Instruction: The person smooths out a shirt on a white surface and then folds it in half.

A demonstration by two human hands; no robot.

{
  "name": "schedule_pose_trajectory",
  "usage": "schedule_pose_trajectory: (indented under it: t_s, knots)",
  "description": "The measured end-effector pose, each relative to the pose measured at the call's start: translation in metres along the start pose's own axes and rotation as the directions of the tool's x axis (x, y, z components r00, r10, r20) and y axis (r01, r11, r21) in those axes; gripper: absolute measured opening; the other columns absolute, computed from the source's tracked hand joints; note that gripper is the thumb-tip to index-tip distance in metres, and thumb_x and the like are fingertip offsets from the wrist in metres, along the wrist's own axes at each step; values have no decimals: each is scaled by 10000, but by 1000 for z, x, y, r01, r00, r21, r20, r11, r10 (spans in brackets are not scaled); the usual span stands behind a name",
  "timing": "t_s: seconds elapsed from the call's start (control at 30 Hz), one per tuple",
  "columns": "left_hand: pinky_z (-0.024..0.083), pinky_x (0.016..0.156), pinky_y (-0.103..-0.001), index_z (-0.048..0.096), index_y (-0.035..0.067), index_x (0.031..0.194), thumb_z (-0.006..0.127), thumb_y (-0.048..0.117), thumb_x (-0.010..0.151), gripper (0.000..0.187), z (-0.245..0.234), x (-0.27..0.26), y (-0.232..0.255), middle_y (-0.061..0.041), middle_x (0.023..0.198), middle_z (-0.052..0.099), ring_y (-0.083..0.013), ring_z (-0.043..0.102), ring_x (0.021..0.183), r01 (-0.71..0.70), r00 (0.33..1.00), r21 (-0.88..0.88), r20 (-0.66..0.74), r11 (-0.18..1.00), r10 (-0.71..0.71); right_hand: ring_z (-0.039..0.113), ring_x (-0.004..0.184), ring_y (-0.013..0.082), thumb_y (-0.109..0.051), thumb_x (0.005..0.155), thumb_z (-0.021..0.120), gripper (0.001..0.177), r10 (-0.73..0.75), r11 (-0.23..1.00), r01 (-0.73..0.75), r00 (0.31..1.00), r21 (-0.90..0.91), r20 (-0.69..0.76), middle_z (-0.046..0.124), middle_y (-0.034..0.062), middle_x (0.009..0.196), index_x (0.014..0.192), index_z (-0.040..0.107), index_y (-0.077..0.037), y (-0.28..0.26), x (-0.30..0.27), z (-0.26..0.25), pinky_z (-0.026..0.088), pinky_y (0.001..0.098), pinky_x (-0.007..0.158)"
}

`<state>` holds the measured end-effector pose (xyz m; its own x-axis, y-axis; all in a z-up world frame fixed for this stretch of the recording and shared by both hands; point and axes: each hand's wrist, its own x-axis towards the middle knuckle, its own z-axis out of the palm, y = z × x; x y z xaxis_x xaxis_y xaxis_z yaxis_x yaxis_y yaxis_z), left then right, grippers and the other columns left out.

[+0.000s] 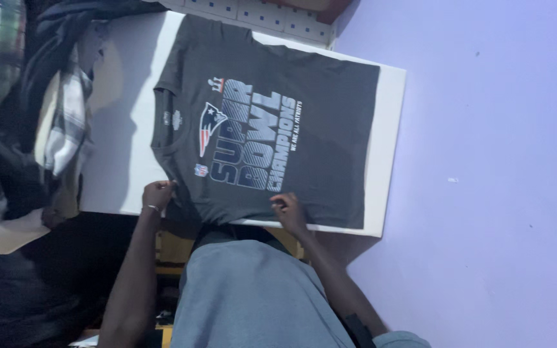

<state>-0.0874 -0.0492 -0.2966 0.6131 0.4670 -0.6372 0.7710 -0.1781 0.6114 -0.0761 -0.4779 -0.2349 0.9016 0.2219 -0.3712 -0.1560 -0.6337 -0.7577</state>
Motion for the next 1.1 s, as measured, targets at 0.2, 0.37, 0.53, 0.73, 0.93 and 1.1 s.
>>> schedule_pose_trajectory:
  t_s: [0.2,0.37,0.53,0.73,0.93,1.1]
  knots:
    - [541,723,-431,670,27,961,776,334,920,326,-23,-2,-13,-133,822,697,-265,679,765,-22,994,-62,-104,998,16,683,992,199,-128,921,677,209,-91,994,81,986,79,140,654,84,1101,1127,701,-98,-71,25,55,574,360,809]
    - [544,798,-476,593,59,969,775,313,927,315,-40,-17,-6,-160,858,699,-349,698,840,-140,933,178,-304,974,190,694,953,237,-107,904,685,268,-86,996,81,941,28,327,641,100,1079,1171,698,-94,-112,38,93,570,360,824]
    - [560,825,-466,722,114,1024,798,317,756,344,-41,-4,29,-117,973,735,-322,718,928,4,962,216,-267,976,55,694,1021,264,-125,881,711,315,-152,982,181,915,-44,374,670,108,1115,1194,685,-100,-158,40,127,566,406,861]
    - [550,866,-462,778,88,1016,807,423,879,364,-37,41,70,-161,1051,749,-348,706,990,-239,899,266,-302,934,316,688,1017,315,-249,891,748,422,-41,992,83,930,-99,364,658,141,1108,1259,630,-80,-219,57,163,554,453,860]
    - [573,821,-446,775,78,1038,761,333,892,293,-40,79,74,-146,930,756,-330,741,870,-260,924,244,-220,934,314,671,1051,411,-345,918,751,509,76,958,34,928,-284,366,667,225,1102,1211,570,30,-256,91,194,523,531,892]
    - [565,809,-474,741,101,1023,776,264,884,217,-49,79,73,-108,968,743,-313,723,908,-238,893,329,-296,914,339,696,979,434,-394,884,774,654,-111,883,239,943,-404,314,676,302,1089,1239,574,118,-253,106,227,568,526,827]
